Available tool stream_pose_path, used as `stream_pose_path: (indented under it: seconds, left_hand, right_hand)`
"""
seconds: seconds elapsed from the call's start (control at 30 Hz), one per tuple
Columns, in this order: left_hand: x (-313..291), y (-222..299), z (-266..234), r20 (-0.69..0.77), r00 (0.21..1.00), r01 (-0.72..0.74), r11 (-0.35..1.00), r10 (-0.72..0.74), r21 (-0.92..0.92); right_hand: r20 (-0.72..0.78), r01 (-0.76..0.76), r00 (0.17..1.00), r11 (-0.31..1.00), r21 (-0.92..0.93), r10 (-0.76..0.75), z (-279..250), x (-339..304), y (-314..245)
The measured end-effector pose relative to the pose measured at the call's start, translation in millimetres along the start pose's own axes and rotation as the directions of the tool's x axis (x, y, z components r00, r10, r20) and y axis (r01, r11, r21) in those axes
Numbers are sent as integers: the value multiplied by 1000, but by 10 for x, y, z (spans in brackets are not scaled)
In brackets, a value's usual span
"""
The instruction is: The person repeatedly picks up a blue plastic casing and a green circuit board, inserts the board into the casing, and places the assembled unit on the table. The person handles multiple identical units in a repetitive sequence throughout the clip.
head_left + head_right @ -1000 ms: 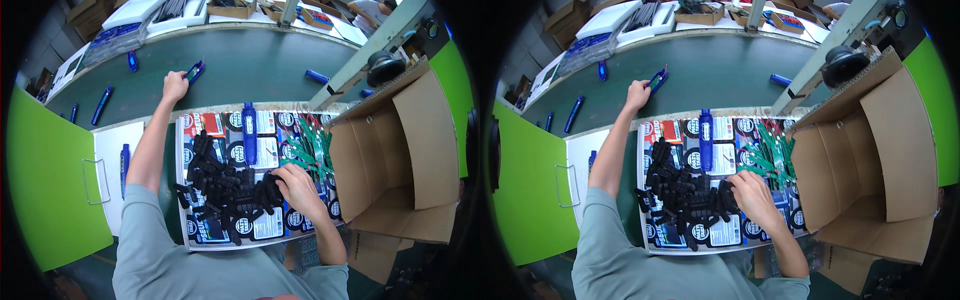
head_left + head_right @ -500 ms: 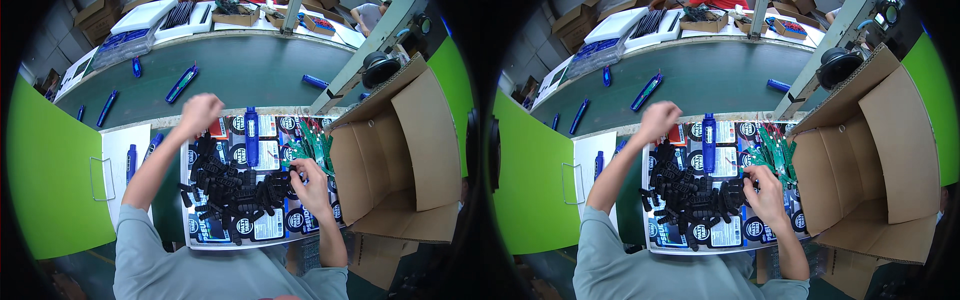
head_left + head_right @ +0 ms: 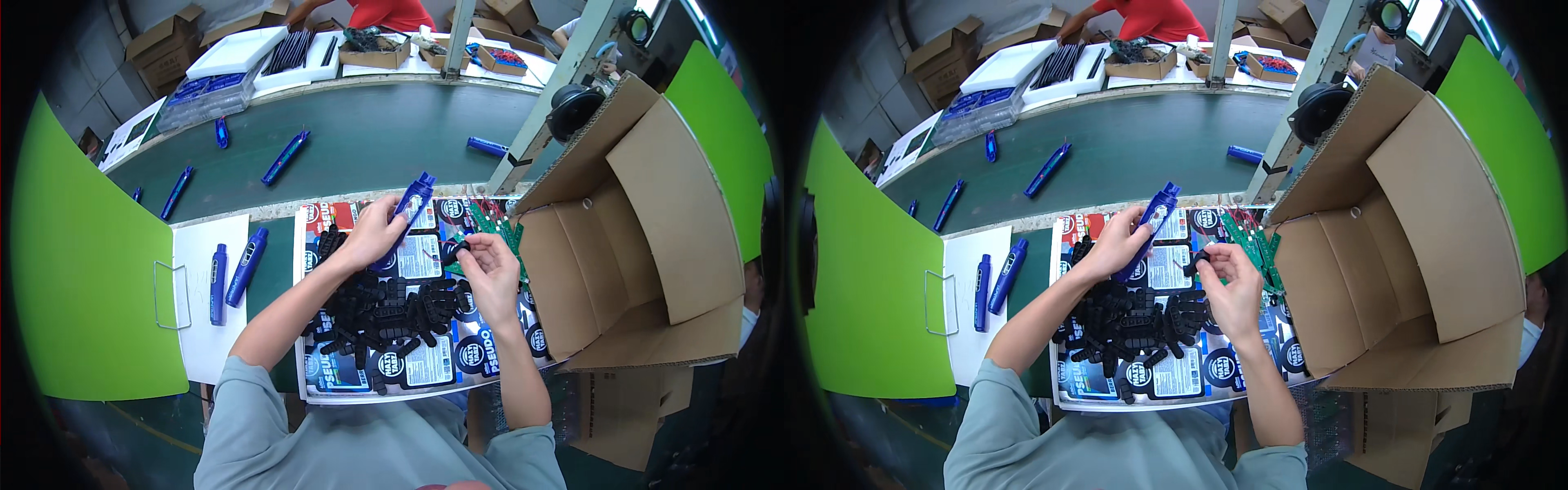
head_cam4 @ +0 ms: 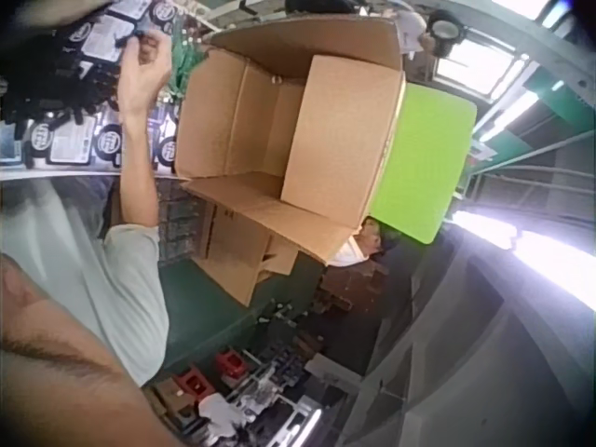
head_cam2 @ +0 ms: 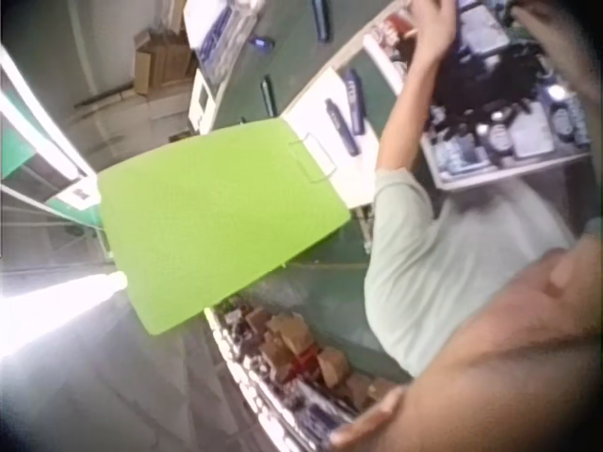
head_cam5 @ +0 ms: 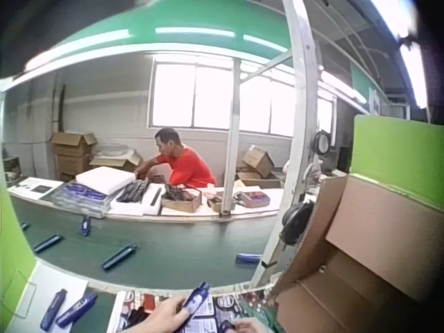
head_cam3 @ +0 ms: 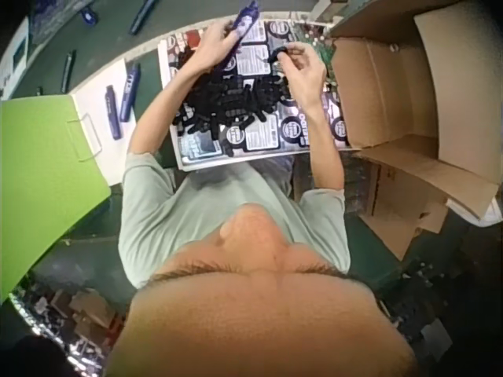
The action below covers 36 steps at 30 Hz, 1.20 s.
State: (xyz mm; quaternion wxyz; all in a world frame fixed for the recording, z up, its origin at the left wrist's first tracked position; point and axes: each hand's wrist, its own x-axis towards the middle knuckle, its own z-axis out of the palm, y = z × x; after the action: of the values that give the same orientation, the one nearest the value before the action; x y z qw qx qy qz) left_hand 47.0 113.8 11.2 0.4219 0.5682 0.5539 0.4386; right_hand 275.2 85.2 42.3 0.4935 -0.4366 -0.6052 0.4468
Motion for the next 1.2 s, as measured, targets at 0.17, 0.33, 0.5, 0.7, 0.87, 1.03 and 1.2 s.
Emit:
stream_pose_path:
  seconds: [0.17, 0.33, 0.5, 0.7, 0.87, 1.03, 1.2]
  left_hand:
    - [-351, 237, 200, 28, 981, -191, 982, 191, -6]
    - [-631, 407, 240, 41, 981, -190, 982, 190, 4]
    - [-715, 439, 307, -6, 964, -265, 964, 265, 3]
    - [-748, 449, 419, -133, 936, -309, 941, 327, 139]
    - [-799, 471, 407, -159, 821, -482, 814, 549, 324]
    - [-793, 440, 335, -182, 884, -387, 892, 431, 235]
    - [-821, 321, 144, -217, 962, -170, 985, 169, 15]
  right_hand:
    - [-62, 63, 996, 997, 48, -60, 133, 46, -269]
    - [-71, 285, 939, 877, -387, -337, 184, 58, -398]
    - [-52, 334, 902, 770, -543, -428, 255, 1, -346]
    - [-55, 315, 871, 641, -700, -488, 261, -65, -306]
    - [-103, 124, 981, 938, -325, -166, 149, 1, -299]
    - [151, 28, 988, 997, -69, -18, -175, 117, -292]
    - [328, 393, 919, 580, -714, -219, -487, 88, -4]
